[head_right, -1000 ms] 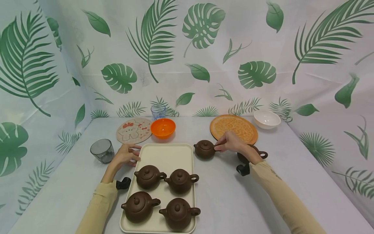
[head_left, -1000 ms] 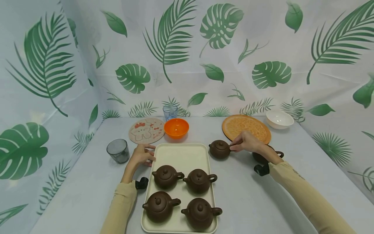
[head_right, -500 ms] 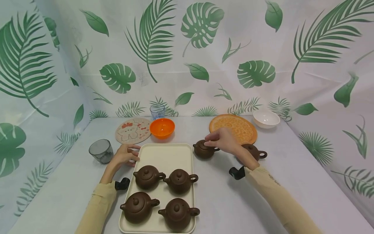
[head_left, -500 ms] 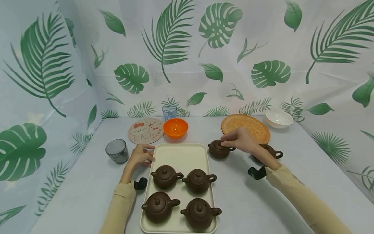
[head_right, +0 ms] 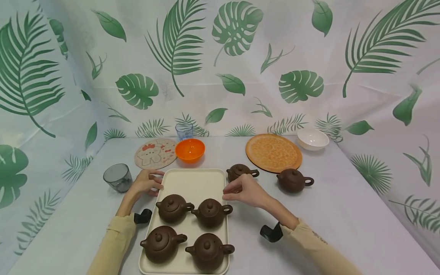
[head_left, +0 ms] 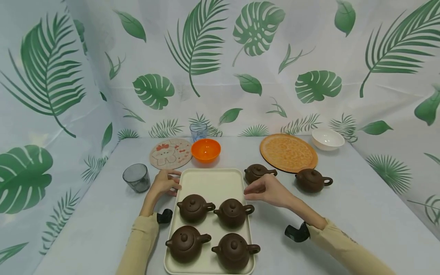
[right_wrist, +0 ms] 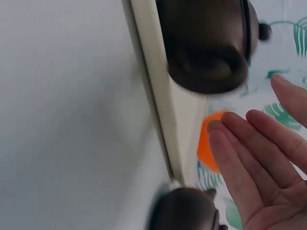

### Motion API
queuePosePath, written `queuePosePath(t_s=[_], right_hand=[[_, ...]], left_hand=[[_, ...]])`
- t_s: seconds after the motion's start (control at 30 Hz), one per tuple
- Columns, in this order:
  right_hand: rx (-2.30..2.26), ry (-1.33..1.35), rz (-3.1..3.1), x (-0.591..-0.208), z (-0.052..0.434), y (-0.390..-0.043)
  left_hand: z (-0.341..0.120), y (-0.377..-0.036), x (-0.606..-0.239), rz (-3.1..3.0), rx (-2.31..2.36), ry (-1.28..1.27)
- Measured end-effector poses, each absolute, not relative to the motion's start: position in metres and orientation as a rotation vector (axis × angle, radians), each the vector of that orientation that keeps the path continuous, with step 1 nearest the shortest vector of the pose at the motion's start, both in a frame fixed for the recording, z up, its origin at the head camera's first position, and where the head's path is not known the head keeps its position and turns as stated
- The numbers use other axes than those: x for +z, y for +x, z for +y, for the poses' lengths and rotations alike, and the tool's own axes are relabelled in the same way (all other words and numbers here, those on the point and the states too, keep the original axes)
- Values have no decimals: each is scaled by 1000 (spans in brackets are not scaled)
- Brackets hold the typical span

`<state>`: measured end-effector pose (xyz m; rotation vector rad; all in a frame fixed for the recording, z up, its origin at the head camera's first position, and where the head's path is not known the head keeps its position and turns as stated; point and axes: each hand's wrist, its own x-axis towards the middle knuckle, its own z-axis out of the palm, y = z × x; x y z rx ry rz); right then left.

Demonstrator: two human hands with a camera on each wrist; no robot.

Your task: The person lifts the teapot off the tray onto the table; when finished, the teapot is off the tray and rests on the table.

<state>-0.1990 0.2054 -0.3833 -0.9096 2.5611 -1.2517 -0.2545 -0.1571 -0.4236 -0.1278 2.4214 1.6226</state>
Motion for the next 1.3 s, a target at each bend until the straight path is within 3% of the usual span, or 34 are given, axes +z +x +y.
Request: queuePosePath(t_s=[0.33, 1.3], right_hand=[[-1308, -841, 2473, -398, 196, -181], [-1306, -867, 2602, -408, 197, -174]], left_hand=[[-157, -256, -425, 2422, 1626, -138], [-156, -253, -423, 2448, 1611, -109]])
